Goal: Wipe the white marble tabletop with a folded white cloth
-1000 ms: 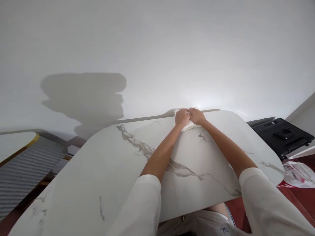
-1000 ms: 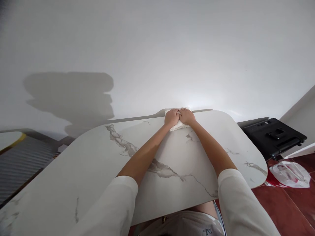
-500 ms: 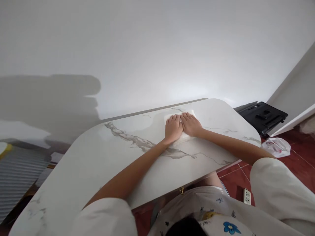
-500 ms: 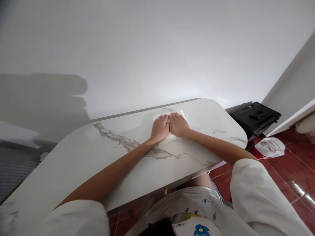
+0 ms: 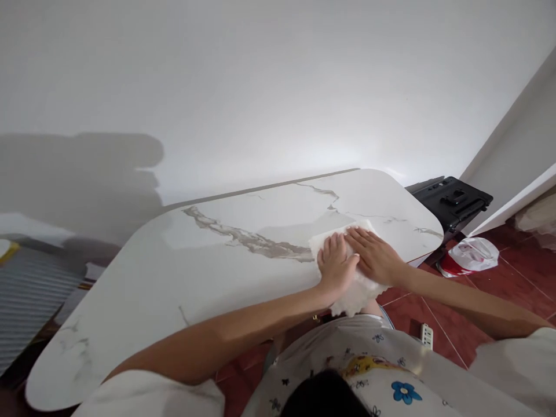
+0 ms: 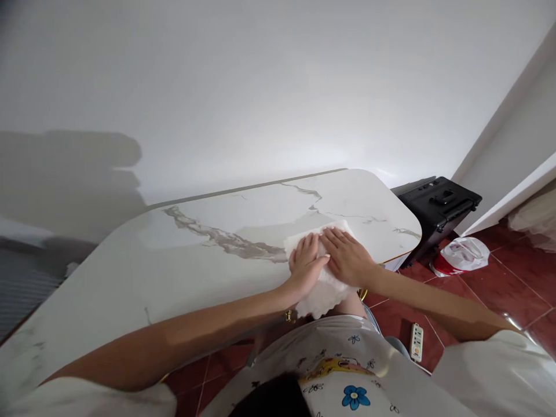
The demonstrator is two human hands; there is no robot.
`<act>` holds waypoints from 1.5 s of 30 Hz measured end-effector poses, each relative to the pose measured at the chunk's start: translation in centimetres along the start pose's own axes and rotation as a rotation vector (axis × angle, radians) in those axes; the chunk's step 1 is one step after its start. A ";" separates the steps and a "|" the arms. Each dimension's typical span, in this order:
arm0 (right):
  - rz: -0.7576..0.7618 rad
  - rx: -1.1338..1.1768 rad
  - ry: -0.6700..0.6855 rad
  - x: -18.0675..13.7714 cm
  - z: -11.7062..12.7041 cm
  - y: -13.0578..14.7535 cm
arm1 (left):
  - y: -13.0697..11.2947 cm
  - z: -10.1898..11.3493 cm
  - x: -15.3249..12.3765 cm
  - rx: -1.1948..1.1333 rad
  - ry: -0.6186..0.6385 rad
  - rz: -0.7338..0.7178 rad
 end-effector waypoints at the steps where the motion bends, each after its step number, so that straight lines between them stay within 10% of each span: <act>1: 0.007 0.014 0.006 -0.4 0.4 -0.9 | -0.7 -0.5 0.4 -0.011 0.004 -0.001; 10: -0.146 -0.055 -0.027 4.1 1.3 -9.5 | -4.6 0.9 8.3 -0.015 -0.106 -0.156; 28: -0.077 -0.003 0.018 24.3 -2.1 -16.5 | 2.6 6.3 26.3 0.175 -0.411 -0.114; 36: -0.118 -0.004 0.008 22.3 -0.5 -20.6 | -1.8 5.0 27.6 0.209 -0.385 -0.136; 45: -0.133 -0.066 -0.076 14.7 0.0 -17.3 | -3.4 3.1 20.4 0.136 -0.361 -0.256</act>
Point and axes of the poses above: each hand's wrist, its own x-axis towards the middle knuckle, its own z-axis out of the back of the hand, y = z × x, the point moved 3 cm from there along x, towards the middle knuckle, and after that the axes turned 11 degrees about x, right-handed, at the moved point
